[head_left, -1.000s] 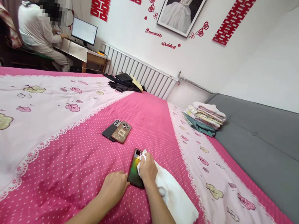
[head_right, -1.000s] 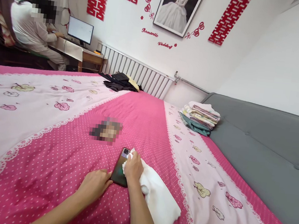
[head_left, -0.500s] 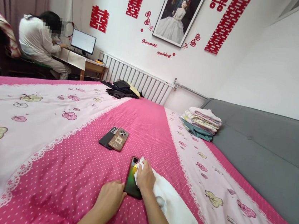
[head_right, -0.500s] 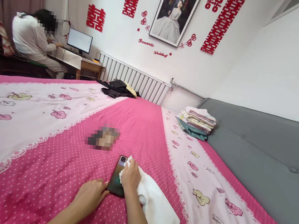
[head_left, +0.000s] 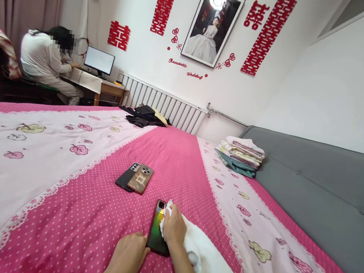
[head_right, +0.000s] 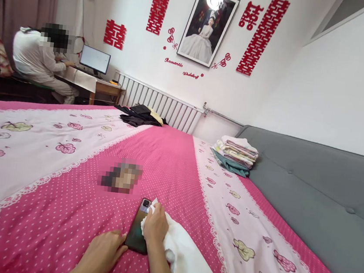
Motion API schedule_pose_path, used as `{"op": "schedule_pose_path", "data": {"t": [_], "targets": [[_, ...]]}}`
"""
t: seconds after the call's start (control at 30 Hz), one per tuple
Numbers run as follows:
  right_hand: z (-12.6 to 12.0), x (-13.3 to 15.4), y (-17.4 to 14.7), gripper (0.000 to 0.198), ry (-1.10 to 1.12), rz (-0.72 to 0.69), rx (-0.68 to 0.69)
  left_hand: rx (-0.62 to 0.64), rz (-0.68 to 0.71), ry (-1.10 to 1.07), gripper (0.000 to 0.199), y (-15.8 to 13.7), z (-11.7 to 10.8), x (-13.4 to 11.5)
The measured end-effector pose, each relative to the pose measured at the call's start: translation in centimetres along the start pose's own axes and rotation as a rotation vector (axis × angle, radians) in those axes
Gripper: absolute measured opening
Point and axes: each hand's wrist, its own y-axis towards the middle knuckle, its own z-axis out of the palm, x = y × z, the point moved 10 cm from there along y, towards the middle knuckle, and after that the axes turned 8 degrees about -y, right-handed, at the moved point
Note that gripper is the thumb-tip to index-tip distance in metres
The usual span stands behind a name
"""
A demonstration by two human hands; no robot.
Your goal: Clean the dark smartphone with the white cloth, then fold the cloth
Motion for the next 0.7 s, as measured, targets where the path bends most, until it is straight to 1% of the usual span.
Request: {"op": "schedule_pose_path", "data": {"t": [0.37, 0.7], "targets": [[0.00, 0.09, 0.00, 0.027, 0.012, -0.012, -0.035, -0.011, 0.000, -0.006, 0.024, 0.16, 0.48, 0.45], [0.05, 0.23, 0.17, 0.026, 0.001, -0.021, -0.071, 0.005, -0.014, 0.002, 0.024, 0.23, 0.18, 0.48]]}}
